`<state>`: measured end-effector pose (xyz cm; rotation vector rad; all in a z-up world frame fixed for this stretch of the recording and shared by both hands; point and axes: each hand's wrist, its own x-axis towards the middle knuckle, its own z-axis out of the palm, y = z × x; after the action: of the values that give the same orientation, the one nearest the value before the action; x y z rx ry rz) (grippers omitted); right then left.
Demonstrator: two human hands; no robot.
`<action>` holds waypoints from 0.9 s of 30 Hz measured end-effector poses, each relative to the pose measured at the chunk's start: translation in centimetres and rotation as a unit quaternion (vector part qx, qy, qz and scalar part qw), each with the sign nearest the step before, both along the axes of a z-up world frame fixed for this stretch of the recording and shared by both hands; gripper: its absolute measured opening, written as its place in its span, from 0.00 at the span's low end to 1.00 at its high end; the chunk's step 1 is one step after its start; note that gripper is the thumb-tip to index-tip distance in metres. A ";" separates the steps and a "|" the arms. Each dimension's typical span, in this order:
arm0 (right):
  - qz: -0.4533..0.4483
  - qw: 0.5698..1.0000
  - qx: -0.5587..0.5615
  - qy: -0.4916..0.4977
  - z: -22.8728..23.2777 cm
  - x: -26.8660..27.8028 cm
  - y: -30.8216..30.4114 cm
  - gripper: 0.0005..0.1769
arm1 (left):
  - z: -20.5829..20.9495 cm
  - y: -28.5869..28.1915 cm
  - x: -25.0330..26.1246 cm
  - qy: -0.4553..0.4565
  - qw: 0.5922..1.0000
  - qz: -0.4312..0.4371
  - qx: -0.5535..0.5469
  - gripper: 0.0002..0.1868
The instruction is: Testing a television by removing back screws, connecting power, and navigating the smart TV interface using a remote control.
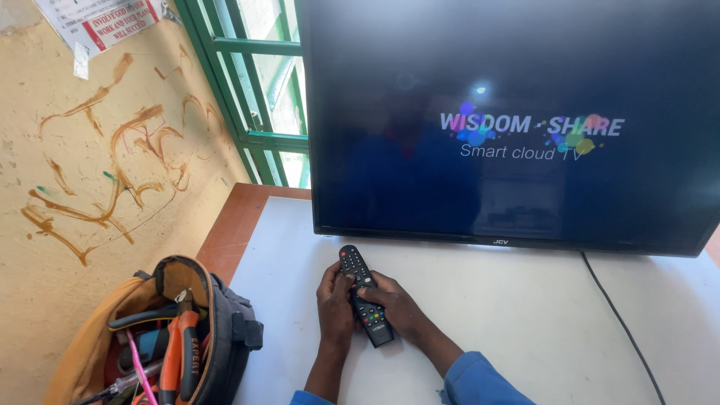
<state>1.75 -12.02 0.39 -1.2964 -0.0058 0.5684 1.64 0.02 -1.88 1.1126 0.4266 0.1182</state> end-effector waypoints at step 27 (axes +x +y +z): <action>-0.039 0.998 -0.055 0.004 0.0 0.0 0.5 0.26 | 0.5 -0.1 -0.1 0.026 1.000 0.000 0.005 0.23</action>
<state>1.78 -11.52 0.44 -1.3951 0.0830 0.5126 1.54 -0.12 -1.37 1.1266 0.4732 0.0908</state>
